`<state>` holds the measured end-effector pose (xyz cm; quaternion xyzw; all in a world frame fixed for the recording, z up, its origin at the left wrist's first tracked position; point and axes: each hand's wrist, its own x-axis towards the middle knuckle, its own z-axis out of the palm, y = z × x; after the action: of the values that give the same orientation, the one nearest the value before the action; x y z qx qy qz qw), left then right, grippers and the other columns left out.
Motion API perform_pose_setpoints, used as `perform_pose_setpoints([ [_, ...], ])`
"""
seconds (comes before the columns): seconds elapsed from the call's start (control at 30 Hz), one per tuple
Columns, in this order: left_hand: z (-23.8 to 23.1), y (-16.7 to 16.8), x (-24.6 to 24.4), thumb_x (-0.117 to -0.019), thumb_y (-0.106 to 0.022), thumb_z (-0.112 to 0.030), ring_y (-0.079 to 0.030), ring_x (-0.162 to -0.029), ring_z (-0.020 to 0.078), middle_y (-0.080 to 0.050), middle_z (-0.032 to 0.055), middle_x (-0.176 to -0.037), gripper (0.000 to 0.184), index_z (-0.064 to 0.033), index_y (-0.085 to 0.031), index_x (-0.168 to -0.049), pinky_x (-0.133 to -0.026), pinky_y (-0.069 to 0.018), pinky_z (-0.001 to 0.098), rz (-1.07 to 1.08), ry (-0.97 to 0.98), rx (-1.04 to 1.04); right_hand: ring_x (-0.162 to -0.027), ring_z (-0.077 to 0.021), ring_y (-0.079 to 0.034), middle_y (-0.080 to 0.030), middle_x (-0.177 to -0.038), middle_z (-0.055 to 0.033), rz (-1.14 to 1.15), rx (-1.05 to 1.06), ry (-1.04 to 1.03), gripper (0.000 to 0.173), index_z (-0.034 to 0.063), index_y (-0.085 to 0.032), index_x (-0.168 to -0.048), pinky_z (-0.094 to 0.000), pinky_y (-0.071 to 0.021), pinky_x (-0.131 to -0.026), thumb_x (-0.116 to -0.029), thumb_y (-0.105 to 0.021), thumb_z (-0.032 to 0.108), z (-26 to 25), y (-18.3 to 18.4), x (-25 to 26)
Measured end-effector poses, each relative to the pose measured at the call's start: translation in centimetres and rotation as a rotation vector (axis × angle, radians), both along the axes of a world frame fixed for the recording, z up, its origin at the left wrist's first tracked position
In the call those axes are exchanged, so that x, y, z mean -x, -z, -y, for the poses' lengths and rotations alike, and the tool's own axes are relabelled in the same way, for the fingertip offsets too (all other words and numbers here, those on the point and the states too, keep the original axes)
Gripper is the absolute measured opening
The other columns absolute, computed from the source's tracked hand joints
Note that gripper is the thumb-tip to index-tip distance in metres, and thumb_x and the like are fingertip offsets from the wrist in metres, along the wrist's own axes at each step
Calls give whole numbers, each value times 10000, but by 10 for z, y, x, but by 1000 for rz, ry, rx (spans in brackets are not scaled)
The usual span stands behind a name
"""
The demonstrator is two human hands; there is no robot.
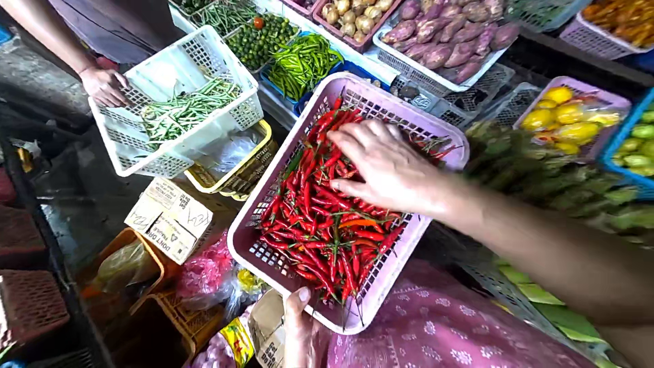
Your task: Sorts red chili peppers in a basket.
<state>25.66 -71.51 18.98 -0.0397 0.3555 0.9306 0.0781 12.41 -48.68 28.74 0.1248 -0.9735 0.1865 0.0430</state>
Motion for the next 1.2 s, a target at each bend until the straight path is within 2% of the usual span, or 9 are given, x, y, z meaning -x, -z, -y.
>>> perform_pose_setpoints([
  [0.1, -3, 0, -1, -793, -812, -231, -755, -902, 66, -794, 2, -977, 281, -163, -783, -1064, -804, -625, 259, -11, 6, -38, -1154, -392, -615, -683, -1150, -165, -30, 94, -153, 307, 71, -683, -1245, -552, -522, -933, -951, -664, 160, 27, 11, -36],
  [0.23, 1, 5, 0, -819, -792, -213, -749, -932, 64, -791, 0, -1006, 287, -162, -776, -1100, -823, -619, 258, -50, 24, -52, -1210, -312, -623, -696, -1234, -96, -11, 126, -327, 315, 93, -686, -1260, -459, -504, -1027, -998, -511, 85, 34, 10, -68],
  [0.37, 16, 15, -3, -876, -757, -206, -736, -977, 49, -785, -18, -1055, 291, -169, -760, -1165, -875, -599, 246, -98, 62, -24, -981, -180, -683, -708, -1078, -68, -118, 247, -284, 245, 90, -760, -1046, -309, -581, -831, -946, -538, 65, 0, -24, -57],
  [0.47, 20, 19, -8, -876, -762, -219, -728, -995, 37, -781, -32, -1072, 300, -179, -756, -1172, -880, -594, 234, -131, 49, 14, -968, -238, -682, -711, -1036, -87, -188, 113, -194, 210, 78, -765, -1008, -371, -580, -811, -930, -572, 109, -24, -32, -28],
  [0.6, 19, 10, -13, -866, -765, -206, -730, -983, 30, -787, -31, -1052, 280, -174, -771, -1144, -888, -590, 227, -89, 67, 14, -1082, -385, -597, -680, -1127, -140, -39, -79, -163, 325, 92, -759, -1124, -539, -478, -874, -914, -732, 339, -18, -19, -9],
  [0.8, 19, 8, -15, -907, -736, -208, -718, -1015, 13, -781, -48, -1086, 270, -183, -764, -1174, -915, -573, 211, -116, 95, 26, -947, -288, -637, -683, -930, -50, -3, -32, -350, 132, 145, -796, -896, -465, -526, -779, -887, -665, 153, -25, -26, -14],
  [0.97, 17, 3, -11, -884, -751, -216, -717, -1028, 14, -782, -46, -1092, 287, -182, -770, -1169, -915, -574, 210, -119, 103, 15, -1025, -329, -605, -669, -1106, -90, -9, -143, -295, 285, 153, -776, -1127, -479, -504, -826, -909, -593, 138, -42, -33, 0],
  [1.1, 15, -3, -12, -863, -766, -197, -723, -1012, 25, -783, -34, -1075, 291, -170, -765, -1153, -905, -582, 218, -65, 83, 40, -957, -330, -644, -679, -998, -119, -21, -204, -352, 183, 98, -759, -969, -477, -512, -778, -952, -579, 125, -47, -30, 1],
  [1.2, 13, -1, -7, -871, -762, -197, -722, -1025, 29, -783, -30, -1085, 285, -167, -770, -1154, -911, -581, 219, -96, 107, 12, -954, -329, -644, -675, -1003, -118, -72, -139, -310, 211, 87, -758, -1034, -474, -524, -778, -969, -563, 136, -48, -36, -2],
])
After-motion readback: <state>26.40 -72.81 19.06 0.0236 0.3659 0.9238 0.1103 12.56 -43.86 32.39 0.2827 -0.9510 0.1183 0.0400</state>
